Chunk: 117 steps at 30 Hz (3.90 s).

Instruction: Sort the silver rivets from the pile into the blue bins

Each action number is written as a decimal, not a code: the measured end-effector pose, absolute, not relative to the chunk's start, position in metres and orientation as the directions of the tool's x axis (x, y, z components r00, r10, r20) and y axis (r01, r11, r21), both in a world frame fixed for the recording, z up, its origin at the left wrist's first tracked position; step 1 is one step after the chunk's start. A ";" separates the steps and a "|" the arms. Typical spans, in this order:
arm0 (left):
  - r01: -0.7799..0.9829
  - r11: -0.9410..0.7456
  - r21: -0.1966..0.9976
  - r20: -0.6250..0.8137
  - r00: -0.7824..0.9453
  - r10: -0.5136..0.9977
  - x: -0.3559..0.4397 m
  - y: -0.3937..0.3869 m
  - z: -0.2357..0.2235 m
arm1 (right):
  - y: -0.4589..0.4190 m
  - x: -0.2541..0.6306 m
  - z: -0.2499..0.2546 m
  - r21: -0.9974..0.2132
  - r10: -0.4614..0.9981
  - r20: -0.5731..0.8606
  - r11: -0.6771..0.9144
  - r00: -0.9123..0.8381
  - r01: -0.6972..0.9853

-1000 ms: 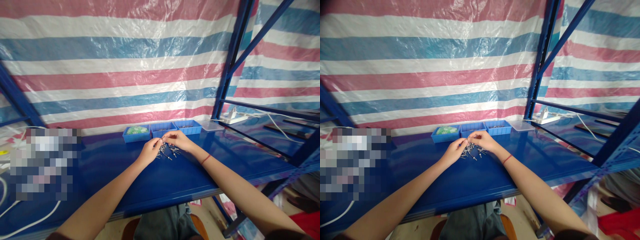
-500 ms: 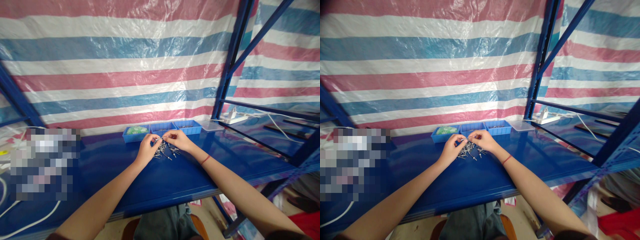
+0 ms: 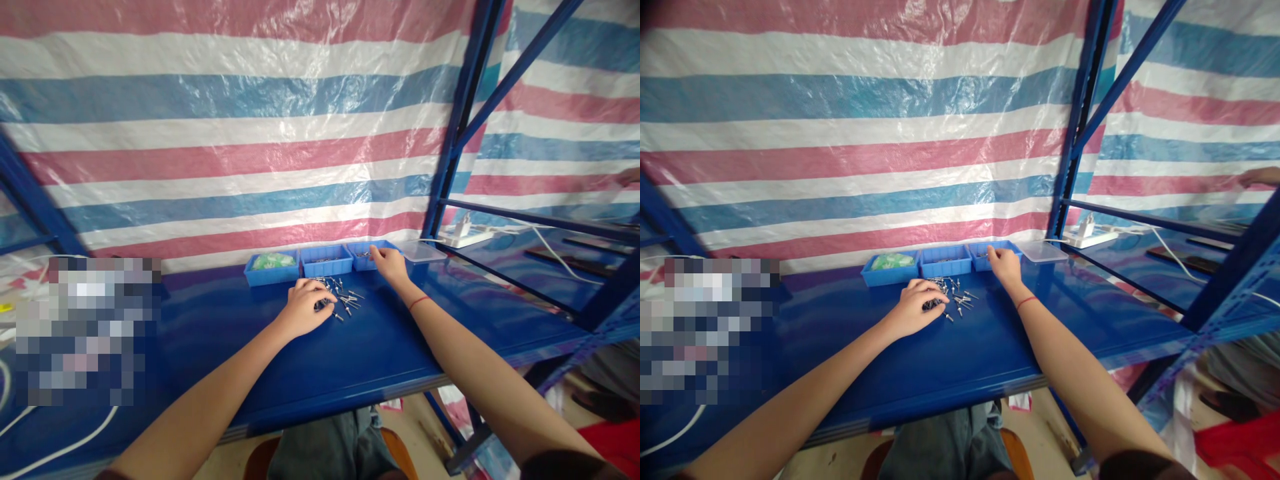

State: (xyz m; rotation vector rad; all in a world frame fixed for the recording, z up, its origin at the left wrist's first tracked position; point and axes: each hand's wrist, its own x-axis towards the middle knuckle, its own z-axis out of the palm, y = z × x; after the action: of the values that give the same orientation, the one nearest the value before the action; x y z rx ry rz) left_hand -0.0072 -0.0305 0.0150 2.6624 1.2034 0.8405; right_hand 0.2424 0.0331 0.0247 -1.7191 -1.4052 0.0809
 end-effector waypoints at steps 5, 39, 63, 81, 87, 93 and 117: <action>0.638 -0.727 0.253 0.365 0.633 0.683 -0.007 -0.032 0.011 | 0.024 0.228 0.029 -0.630 0.855 0.469 0.148 0.222 0.763; 0.387 -0.598 0.702 0.579 0.178 0.796 -0.008 -0.022 0.020 | -0.015 0.166 0.032 -0.862 0.816 0.299 0.454 -0.495 0.227; 0.462 -0.573 0.677 0.534 0.228 0.814 -0.011 -0.015 0.014 | -0.024 0.162 0.044 -0.652 0.763 0.546 0.646 -0.345 0.397; 0.741 -0.640 0.206 0.412 0.527 0.743 -0.014 -0.026 0.015 | 0.030 0.234 0.030 -0.517 0.776 0.578 0.108 0.253 0.849; 0.717 -0.689 0.106 0.351 0.621 0.701 -0.017 -0.024 0.018 | 0.011 0.200 0.036 -0.479 0.818 0.573 0.386 -0.053 0.789; 0.701 -0.710 0.071 0.367 0.643 0.672 -0.016 -0.027 0.022 | -0.002 0.184 0.036 -0.456 0.821 0.510 0.511 -0.256 0.729; 0.485 -0.594 0.642 0.539 0.267 0.799 -0.011 -0.012 0.010 | -0.006 0.162 0.026 -0.861 0.870 0.338 0.440 -0.360 0.255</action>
State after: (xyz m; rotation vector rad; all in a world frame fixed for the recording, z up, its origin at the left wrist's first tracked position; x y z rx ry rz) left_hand -0.0110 -0.0123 0.0097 2.1944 1.1709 1.2507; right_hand 0.1618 -0.0061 0.0259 -0.9552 -1.8517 0.9210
